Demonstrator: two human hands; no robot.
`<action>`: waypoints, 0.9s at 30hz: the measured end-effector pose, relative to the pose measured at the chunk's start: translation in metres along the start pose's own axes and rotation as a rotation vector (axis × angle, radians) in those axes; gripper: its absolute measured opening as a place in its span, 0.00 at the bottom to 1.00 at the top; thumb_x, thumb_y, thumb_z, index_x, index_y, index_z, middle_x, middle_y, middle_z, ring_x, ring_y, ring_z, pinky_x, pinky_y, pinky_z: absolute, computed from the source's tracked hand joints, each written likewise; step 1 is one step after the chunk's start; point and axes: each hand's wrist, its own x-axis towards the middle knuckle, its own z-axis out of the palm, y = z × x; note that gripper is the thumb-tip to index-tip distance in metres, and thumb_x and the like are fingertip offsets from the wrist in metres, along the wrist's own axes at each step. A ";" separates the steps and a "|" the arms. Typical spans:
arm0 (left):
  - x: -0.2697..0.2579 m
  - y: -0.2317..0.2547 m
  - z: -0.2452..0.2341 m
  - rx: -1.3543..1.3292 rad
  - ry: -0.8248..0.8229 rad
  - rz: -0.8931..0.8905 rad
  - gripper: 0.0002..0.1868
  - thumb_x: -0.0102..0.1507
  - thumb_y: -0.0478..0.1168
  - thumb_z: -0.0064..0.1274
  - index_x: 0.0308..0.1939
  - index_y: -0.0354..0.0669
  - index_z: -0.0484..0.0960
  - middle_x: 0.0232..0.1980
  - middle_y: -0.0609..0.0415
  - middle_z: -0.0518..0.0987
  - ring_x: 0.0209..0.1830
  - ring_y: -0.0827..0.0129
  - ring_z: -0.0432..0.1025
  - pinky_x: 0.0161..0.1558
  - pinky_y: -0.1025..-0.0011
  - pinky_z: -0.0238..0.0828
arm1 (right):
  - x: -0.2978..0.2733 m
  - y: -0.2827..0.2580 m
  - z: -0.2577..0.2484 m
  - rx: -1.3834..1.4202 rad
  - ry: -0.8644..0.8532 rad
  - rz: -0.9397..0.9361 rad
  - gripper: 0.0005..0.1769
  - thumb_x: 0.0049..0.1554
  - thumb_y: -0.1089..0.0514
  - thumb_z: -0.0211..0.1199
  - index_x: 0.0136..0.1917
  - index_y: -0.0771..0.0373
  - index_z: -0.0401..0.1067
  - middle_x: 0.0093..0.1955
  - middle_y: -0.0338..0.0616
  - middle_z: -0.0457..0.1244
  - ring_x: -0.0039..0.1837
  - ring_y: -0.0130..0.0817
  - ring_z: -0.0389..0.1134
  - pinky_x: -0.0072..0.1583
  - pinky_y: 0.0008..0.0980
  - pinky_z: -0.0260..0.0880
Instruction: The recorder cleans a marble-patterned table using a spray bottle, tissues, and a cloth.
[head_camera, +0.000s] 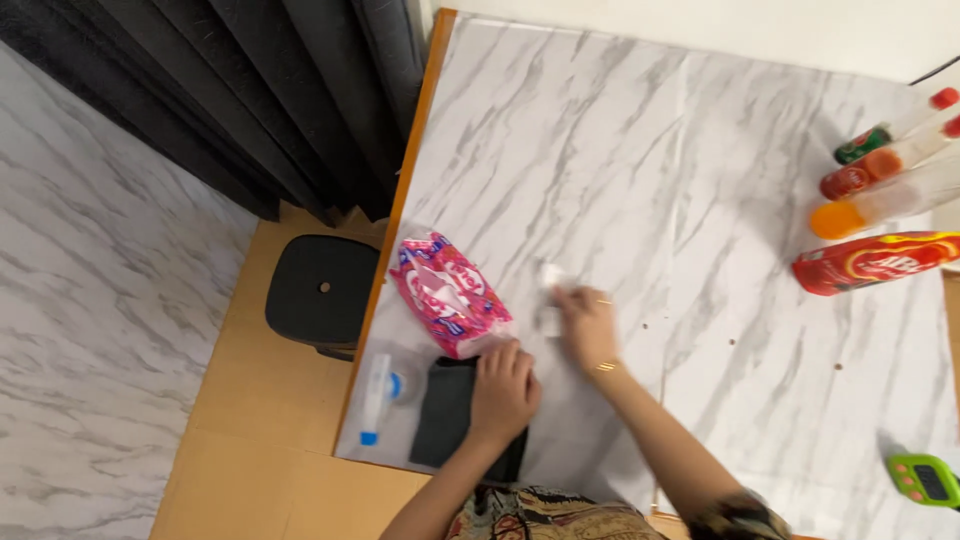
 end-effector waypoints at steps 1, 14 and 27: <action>0.000 0.002 -0.005 -0.003 -0.008 -0.002 0.13 0.58 0.39 0.51 0.45 0.38 0.74 0.57 0.39 0.74 0.60 0.46 0.67 0.62 0.48 0.60 | -0.006 0.019 -0.009 0.000 -0.005 0.007 0.19 0.56 0.64 0.60 0.60 0.54 0.77 0.48 0.44 0.65 0.54 0.46 0.65 0.57 0.46 0.65; 0.001 -0.003 -0.014 -0.095 -0.046 0.004 0.14 0.60 0.38 0.53 0.47 0.37 0.74 0.62 0.34 0.71 0.62 0.40 0.65 0.64 0.45 0.58 | 0.219 -0.090 0.098 0.181 0.144 -0.025 0.22 0.49 0.70 0.63 0.57 0.59 0.80 0.47 0.52 0.65 0.53 0.50 0.65 0.56 0.44 0.66; 0.003 -0.004 -0.012 -0.068 -0.048 0.026 0.13 0.60 0.38 0.54 0.48 0.39 0.76 0.64 0.35 0.71 0.63 0.39 0.64 0.64 0.44 0.56 | 0.209 0.017 0.132 -0.297 0.147 0.281 0.14 0.61 0.53 0.57 0.57 0.48 0.79 0.49 0.39 0.65 0.56 0.41 0.66 0.57 0.57 0.59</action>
